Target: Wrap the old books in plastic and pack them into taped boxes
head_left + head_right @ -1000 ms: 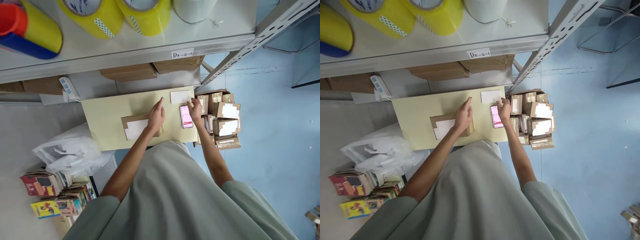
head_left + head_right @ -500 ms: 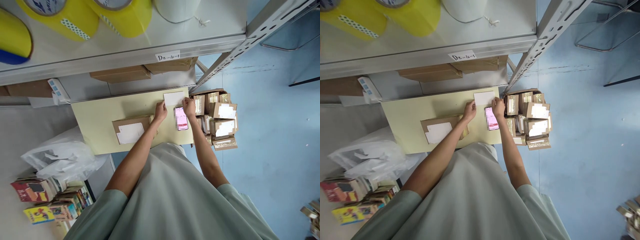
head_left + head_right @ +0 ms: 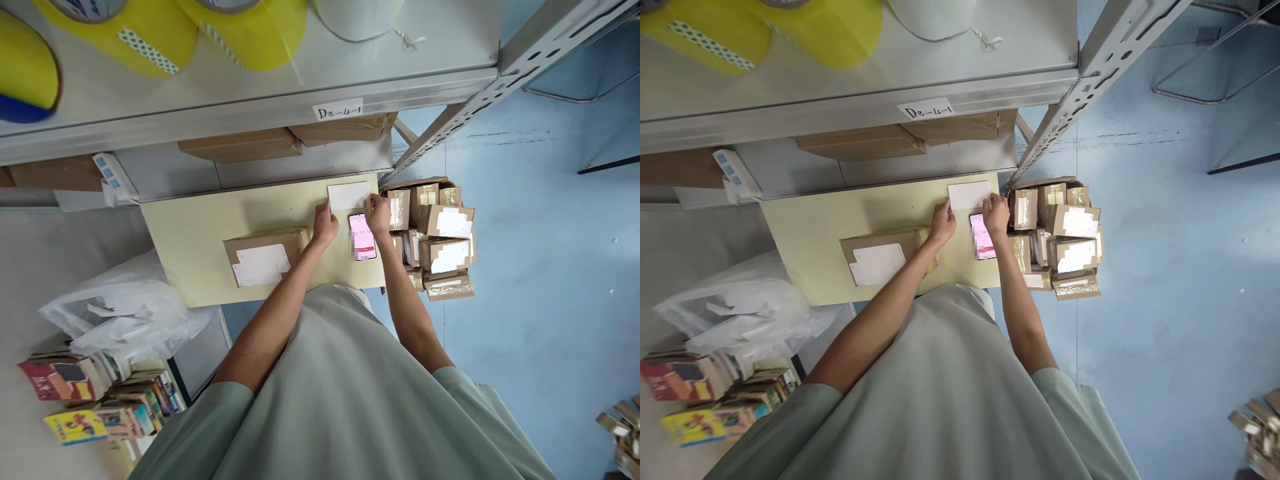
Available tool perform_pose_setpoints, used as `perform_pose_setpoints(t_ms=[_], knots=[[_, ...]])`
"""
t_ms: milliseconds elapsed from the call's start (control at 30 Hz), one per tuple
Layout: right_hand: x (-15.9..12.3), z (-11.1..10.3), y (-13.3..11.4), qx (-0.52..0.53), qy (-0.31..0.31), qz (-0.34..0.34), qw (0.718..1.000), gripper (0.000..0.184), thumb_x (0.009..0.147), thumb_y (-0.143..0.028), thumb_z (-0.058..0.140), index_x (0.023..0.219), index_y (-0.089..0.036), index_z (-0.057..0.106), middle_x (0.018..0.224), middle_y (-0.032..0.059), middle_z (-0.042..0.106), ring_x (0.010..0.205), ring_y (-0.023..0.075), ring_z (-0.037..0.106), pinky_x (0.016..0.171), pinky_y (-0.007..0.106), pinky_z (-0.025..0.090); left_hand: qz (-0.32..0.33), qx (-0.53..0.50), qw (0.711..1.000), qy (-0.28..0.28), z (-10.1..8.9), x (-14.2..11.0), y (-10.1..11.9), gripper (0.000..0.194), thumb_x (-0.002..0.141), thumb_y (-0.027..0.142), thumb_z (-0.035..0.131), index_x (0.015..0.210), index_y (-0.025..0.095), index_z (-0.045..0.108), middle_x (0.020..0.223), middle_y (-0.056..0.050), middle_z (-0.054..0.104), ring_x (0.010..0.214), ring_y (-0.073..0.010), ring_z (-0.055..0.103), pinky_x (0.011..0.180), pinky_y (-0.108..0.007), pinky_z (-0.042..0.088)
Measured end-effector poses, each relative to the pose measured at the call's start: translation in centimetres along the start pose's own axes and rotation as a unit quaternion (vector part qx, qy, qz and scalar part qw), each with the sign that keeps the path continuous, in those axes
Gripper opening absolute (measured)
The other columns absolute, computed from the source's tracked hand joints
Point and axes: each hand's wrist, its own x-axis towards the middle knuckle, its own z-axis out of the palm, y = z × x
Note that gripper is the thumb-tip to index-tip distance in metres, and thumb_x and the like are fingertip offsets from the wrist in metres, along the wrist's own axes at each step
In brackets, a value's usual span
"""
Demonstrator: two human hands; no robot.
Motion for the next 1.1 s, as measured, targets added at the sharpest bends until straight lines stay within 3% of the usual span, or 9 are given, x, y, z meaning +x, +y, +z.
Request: perform_pose_setpoints(t_ms=[167, 300, 500, 633, 767, 867, 1100], knots=[[-0.3, 0.1, -0.4, -0.009, -0.008, 0.003, 1.0, 0.032, 0.109, -0.038, 0.058, 0.128, -0.017, 0.074, 0.124, 0.0196, 0.072, 0.112, 0.0331, 0.07, 0.111, 0.051, 0.058, -0.067, -0.008, 0.997, 0.029, -0.5, -0.3, 1.9, 0.029, 0.105, 0.016, 0.063, 0.132, 0.019, 0.072, 0.132, -0.015, 0.08, 0.122, -0.0289, 0.078, 0.113, -0.041, 0.056], [-0.7, 0.3, -1.0, -0.014, -0.007, 0.011, 1.0, 0.03, 0.108, -0.032, 0.057, 0.128, -0.017, 0.074, 0.123, 0.0193, 0.072, 0.115, 0.0336, 0.069, 0.113, 0.051, 0.056, -0.123, 0.021, 0.991, 0.052, -1.4, -0.1, 3.4, 0.018, 0.105, 0.036, 0.076, 0.11, 0.018, 0.077, 0.126, -0.013, 0.084, 0.115, -0.0269, 0.081, 0.105, -0.034, 0.056], [-1.1, 0.2, -1.6, -0.034, -0.009, 0.012, 0.999, 0.035, 0.11, -0.032, 0.056, 0.137, -0.014, 0.069, 0.127, 0.0195, 0.071, 0.117, 0.0342, 0.071, 0.114, 0.052, 0.057, -0.121, 0.014, 0.992, 0.043, -2.5, -0.2, 4.0, 0.02, 0.102, 0.04, 0.077, 0.105, 0.022, 0.084, 0.116, -0.006, 0.088, 0.115, -0.0243, 0.081, 0.099, -0.028, 0.056], [-2.1, -0.4, -2.1, -0.036, -0.019, -0.027, 0.999, 0.045, 0.108, -0.026, 0.056, 0.15, -0.013, 0.063, 0.144, 0.0233, 0.067, 0.132, 0.036, 0.069, 0.121, 0.056, 0.053, -0.138, 0.011, 0.99, 0.029, -2.7, -0.3, 4.0, 0.026, 0.101, 0.041, 0.075, 0.11, 0.02, 0.087, 0.118, -0.01, 0.088, 0.114, -0.0261, 0.082, 0.1, -0.03, 0.057], [-3.8, -0.3, -3.7, -0.067, -0.041, -0.122, 0.989, 0.073, 0.1, -0.02, 0.07, 0.169, -0.019, 0.049, 0.177, 0.0222, 0.043, 0.168, 0.0381, 0.039, 0.136, 0.061, 0.038, -0.132, 0.019, 0.99, 0.041, -2.4, -0.2, 4.3, 0.029, 0.101, 0.042, 0.072, 0.111, 0.019, 0.087, 0.121, -0.011, 0.087, 0.117, -0.0282, 0.081, 0.101, -0.032, 0.057], [-4.5, 0.6, -5.1, -0.081, -0.08, -0.148, 0.982, 0.08, 0.102, -0.022, 0.073, 0.175, -0.02, 0.041, 0.185, 0.0219, 0.031, 0.176, 0.0375, 0.024, 0.138, 0.063, 0.034, -0.123, 0.026, 0.991, 0.036, -2.1, 0.1, 4.3, 0.024, 0.098, 0.039, 0.073, 0.106, 0.02, 0.085, 0.119, -0.01, 0.087, 0.117, -0.0283, 0.08, 0.103, -0.032, 0.057], [-4.2, 1.9, -6.0, -0.08, -0.079, -0.166, 0.98, 0.063, 0.106, -0.021, 0.07, 0.167, -0.018, 0.052, 0.178, 0.0217, 0.044, 0.169, 0.0344, 0.038, 0.138, 0.058, 0.038, -0.114, -0.04, 0.992, 0.021, -1.8, 0.2, 2.7, 0.019, 0.099, 0.036, 0.07, 0.101, 0.02, 0.08, 0.119, -0.012, 0.086, 0.115, -0.0279, 0.081, 0.101, -0.034, 0.059]])
